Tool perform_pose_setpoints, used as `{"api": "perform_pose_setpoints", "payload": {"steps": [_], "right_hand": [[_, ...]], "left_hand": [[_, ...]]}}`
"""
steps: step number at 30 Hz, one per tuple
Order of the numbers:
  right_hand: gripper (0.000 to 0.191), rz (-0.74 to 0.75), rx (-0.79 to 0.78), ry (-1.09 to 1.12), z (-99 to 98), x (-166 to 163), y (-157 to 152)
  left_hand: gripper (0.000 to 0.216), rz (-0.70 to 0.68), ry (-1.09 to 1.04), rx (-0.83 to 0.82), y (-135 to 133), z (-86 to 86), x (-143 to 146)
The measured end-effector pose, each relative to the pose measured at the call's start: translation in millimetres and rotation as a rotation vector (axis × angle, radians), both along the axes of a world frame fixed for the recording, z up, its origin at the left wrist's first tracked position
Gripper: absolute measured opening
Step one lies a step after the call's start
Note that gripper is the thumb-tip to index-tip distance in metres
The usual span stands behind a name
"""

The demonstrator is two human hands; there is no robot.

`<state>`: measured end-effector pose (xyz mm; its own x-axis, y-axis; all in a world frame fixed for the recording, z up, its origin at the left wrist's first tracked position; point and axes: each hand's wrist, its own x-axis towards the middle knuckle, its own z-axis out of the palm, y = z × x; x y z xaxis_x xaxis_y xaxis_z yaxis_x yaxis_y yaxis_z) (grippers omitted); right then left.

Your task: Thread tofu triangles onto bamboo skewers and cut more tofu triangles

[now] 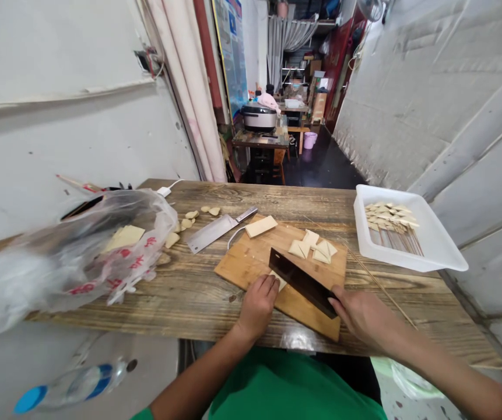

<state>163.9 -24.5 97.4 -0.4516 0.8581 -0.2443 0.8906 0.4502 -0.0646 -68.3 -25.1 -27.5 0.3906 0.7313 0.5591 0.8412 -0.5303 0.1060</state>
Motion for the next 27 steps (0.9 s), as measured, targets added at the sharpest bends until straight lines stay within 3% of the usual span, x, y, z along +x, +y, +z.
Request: {"api": "perform_pose_setpoints", "payload": {"steps": [10,15,19,22,27], "right_hand": [[0.021,0.077,-0.061,0.014,15.5,0.9,15.4],[0.020,0.040,-0.108,-0.048,7.4,-12.5,16.6],[0.020,0.022,-0.006,-0.037,-12.8,-8.0,8.2],[0.025,0.012,0.097,0.101,-23.8,7.2,-1.3],[0.031,-0.185,0.246,0.341,-28.7,30.4,-11.1]], "left_hand": [[0.032,-0.024,-0.012,-0.021,-0.7,0.4,-1.4],[0.032,-0.039,-0.020,0.001,0.3,-3.7,-1.5],[0.033,-0.059,-0.052,0.028,-0.3,-2.3,-10.1],[0.035,-0.041,-0.099,0.071,3.4,7.5,-21.7],[0.032,-0.048,-0.020,0.133,29.8,24.1,-22.2]]}}
